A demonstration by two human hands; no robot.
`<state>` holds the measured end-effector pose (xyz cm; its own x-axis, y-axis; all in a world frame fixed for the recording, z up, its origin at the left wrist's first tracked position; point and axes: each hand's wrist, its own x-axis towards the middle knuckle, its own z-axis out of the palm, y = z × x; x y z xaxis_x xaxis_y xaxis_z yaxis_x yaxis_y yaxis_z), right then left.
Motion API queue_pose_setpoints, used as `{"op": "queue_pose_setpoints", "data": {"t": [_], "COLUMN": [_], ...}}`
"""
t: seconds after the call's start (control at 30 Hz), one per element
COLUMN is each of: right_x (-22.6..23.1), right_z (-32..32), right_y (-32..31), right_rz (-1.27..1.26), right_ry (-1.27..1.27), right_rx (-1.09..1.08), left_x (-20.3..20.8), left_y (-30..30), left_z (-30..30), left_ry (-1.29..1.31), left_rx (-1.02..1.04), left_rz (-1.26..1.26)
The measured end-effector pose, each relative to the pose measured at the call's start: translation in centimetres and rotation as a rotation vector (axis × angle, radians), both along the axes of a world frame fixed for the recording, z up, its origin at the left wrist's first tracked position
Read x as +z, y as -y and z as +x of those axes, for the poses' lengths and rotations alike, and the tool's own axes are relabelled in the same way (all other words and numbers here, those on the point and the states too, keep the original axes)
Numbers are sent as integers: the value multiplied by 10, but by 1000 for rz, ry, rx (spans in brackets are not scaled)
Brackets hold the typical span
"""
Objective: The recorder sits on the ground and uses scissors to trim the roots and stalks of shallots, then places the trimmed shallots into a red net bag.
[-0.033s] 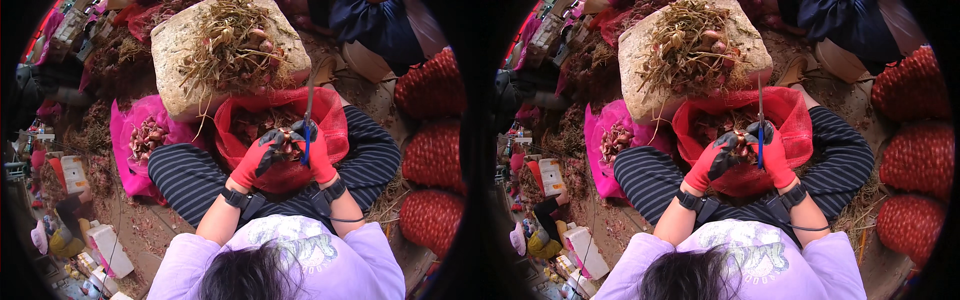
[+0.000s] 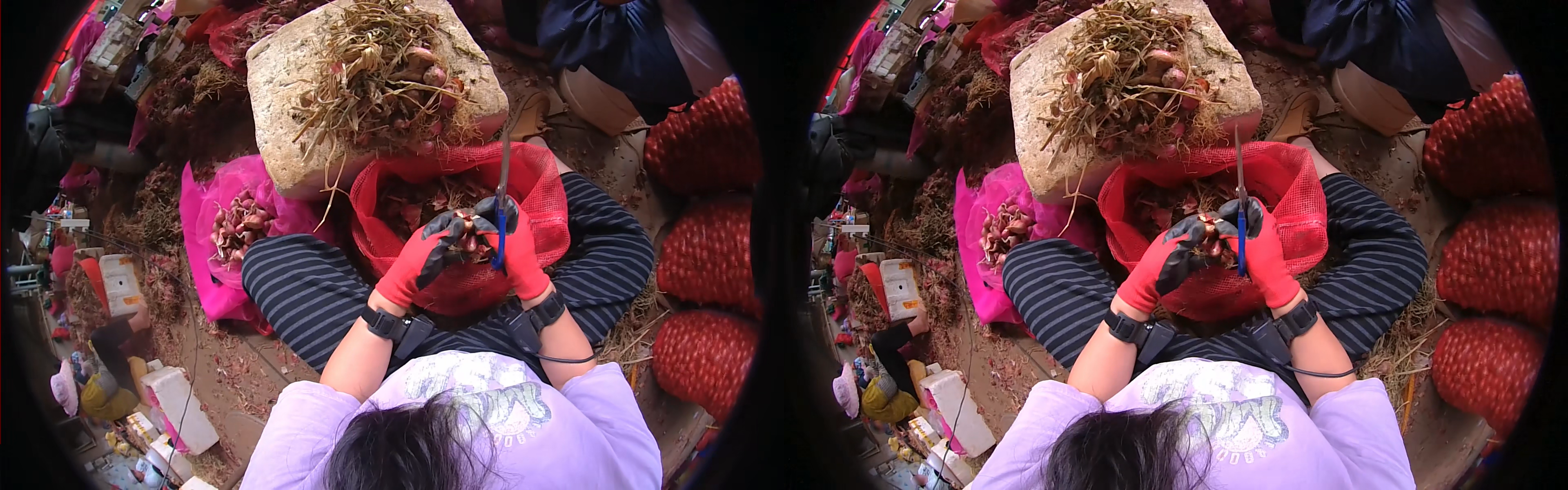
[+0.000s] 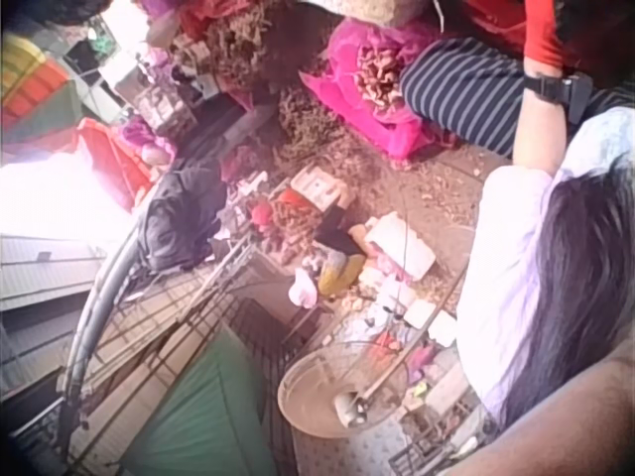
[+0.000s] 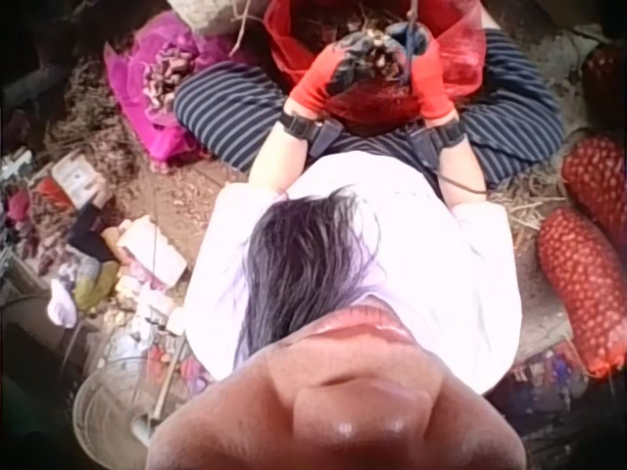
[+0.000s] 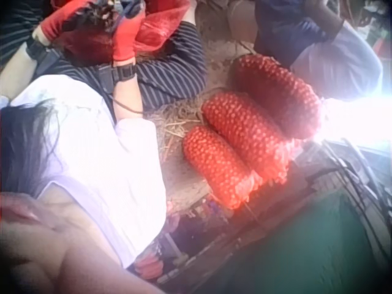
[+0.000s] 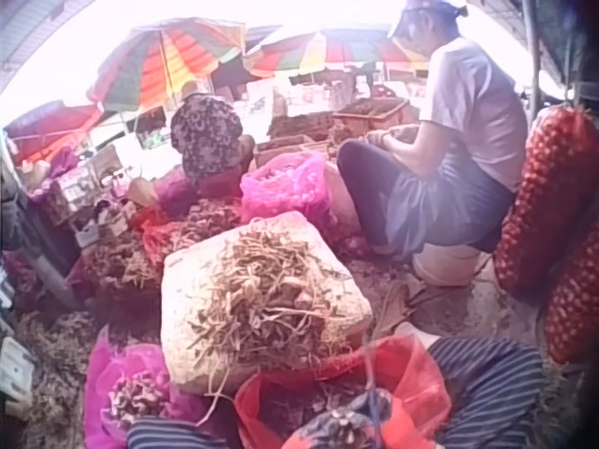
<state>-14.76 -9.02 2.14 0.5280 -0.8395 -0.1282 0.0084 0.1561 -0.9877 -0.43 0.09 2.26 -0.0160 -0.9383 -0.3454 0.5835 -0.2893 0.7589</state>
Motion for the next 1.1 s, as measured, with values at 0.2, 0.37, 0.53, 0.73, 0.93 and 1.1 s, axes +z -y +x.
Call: {"op": "queue_pose_setpoints", "data": {"t": [0.2,0.37,0.53,0.73,0.93,1.1], "right_x": [14,3,-8,-17,14,-9], "right_z": [0,11,7,-5,19,15], "right_y": [3,-8,-7,-3,-17,-14], "right_rz": [-391,-527,488,382,-91,-6], "right_ry": [-81,-145,421,366,45,-76], "right_rx": [169,92,-168,-99,-80,-57], "left_x": [-10,-27,-24,-29,-34,-41], "left_y": [-5,-8,2,0,6,5], "left_z": [3,-4,0,-6,-16,-11], "left_ry": [321,39,-220,-510,-79,-32], "left_rx": [-11,28,-10,-5,166,84], "left_rz": [-139,39,-145,-121,-89,-92]}}
